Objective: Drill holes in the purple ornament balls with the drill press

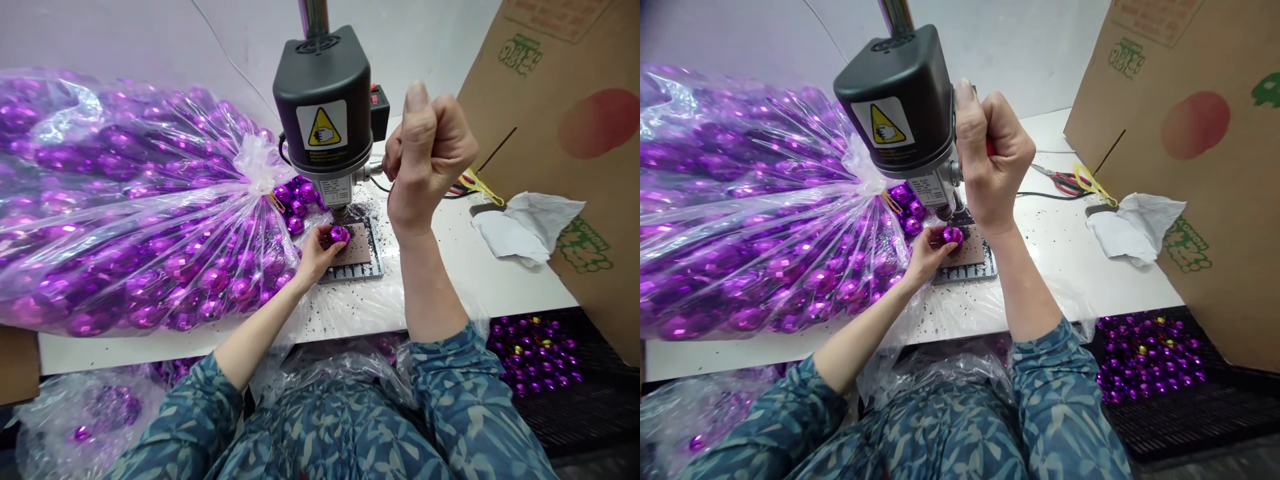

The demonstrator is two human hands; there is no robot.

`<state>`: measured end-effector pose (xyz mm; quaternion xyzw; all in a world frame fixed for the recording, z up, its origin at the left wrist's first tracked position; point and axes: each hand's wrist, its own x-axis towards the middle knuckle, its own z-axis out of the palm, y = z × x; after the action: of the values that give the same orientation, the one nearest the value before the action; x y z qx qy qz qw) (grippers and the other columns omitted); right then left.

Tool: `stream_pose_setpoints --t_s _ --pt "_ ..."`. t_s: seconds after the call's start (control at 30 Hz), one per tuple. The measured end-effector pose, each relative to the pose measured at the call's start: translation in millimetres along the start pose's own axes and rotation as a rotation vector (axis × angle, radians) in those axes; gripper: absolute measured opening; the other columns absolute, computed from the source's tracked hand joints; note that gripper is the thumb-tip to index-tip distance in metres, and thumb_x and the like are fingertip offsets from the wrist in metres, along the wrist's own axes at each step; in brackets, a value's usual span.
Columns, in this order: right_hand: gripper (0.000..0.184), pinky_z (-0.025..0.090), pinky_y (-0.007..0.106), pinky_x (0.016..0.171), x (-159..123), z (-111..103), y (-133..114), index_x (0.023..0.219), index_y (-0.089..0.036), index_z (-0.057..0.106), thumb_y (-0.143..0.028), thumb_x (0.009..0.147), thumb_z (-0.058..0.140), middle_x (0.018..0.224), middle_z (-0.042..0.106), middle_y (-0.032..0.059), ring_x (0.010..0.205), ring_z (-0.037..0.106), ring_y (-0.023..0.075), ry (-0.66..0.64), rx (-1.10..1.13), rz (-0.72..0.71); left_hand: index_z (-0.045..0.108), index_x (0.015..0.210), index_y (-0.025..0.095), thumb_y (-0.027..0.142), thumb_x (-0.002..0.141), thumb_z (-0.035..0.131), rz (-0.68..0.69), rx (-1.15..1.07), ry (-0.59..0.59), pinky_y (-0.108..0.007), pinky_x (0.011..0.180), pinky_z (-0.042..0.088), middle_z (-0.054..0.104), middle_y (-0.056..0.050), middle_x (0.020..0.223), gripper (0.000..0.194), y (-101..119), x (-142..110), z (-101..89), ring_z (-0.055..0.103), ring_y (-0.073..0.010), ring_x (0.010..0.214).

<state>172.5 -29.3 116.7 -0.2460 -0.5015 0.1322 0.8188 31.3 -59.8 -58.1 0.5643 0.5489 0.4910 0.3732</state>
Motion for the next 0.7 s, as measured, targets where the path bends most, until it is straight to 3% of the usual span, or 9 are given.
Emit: stream_pose_setpoints --t_s 0.17,0.33,0.5,0.7 --pt "0.063 0.025 0.03 0.048 1 0 0 0.066 -0.025 0.02 -0.08 0.086 0.044 0.05 0.023 -0.008 0.044 0.022 0.0055 -0.007 0.022 -0.029 0.062 0.115 0.02 0.023 0.072 0.088 0.072 0.068 -0.053 -0.04 0.086 0.06 0.075 -0.007 0.106 0.05 0 -1 7.4 0.073 -0.022 0.094" --pt "0.064 0.024 0.028 0.048 -5 -3 2 0.065 -0.024 0.02 -0.078 0.087 0.046 0.052 0.022 -0.008 0.043 0.023 0.0036 0.022 -0.01 -0.019 0.062 0.118 0.021 0.026 0.074 0.088 0.095 0.065 -0.026 -0.044 0.091 0.06 0.076 -0.007 0.108 0.051 -4 -5 10.9 0.074 -0.0241 0.099" --pt "0.061 0.018 0.029 0.049 -17 -9 3 0.064 -0.022 0.018 -0.052 0.093 0.061 0.051 0.019 -0.0071 0.041 0.023 0.004 0.05 0.09 -0.066 0.063 0.117 0.022 0.026 0.075 0.088 0.085 0.065 -0.017 -0.047 0.089 0.061 0.076 -0.008 0.107 0.05 -3 -8 10.9 0.074 -0.0255 0.097" --pt "0.061 0.014 0.028 0.048 -26 -16 8 0.062 -0.019 0.015 -0.041 0.095 0.061 0.049 0.014 -0.0058 0.04 0.023 0.0025 0.057 0.156 -0.151 0.063 0.118 0.023 0.025 0.075 0.089 0.084 0.061 -0.021 -0.049 0.089 0.061 0.077 -0.008 0.108 0.05 -2 -9 10.1 0.074 -0.0268 0.097"
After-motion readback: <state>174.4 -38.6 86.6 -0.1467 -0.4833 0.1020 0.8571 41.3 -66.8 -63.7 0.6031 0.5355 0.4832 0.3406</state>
